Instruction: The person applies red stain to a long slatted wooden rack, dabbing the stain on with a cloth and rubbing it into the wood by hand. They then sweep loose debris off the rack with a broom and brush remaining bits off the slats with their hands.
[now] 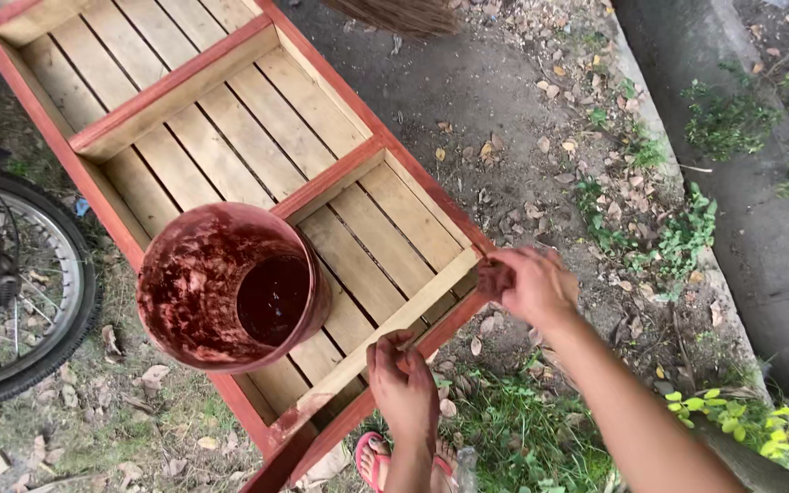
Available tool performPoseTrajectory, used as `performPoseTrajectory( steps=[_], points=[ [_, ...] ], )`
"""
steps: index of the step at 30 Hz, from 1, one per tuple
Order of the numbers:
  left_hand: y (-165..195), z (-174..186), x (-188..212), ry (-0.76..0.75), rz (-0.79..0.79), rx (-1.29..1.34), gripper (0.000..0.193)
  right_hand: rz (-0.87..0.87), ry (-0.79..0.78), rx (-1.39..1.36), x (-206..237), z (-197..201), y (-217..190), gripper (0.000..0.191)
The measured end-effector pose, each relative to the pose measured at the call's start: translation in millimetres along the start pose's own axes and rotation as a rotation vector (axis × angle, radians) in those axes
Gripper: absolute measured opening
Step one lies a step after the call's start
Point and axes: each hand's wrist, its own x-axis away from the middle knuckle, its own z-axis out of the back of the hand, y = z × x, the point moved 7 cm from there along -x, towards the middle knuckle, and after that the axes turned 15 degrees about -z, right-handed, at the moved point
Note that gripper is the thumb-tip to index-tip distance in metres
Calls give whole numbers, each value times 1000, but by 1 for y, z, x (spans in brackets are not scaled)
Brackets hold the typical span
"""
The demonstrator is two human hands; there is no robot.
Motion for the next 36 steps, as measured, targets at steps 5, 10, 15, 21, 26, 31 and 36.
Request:
performPoseTrajectory(
  steps=[5,10,15,21,26,31,36],
  points=[
    [-2,10,-9,-39,28,83,19,-338,129,-138,2,0,37,45],
    [-11,1,-2,-89,173,98,19,-397,152,-93,0,-9,42,71],
    [1,-27,0,-98,84,155,18,-420,136,15,64,-24,13,75],
    [13,-39,-11,-115,-27,82,20,-508,-34,-69,27,-14,14,60],
    [11,-44,-21,-99,89,135,19,-413,54,-13,22,-11,12,72],
    [7,-43,-17,-75,146,109,17,-357,5,-23,56,-20,25,72],
    [-3,-45,-4,-79,157,48,20,-502,-302,64,17,-27,36,69]
  ],
)
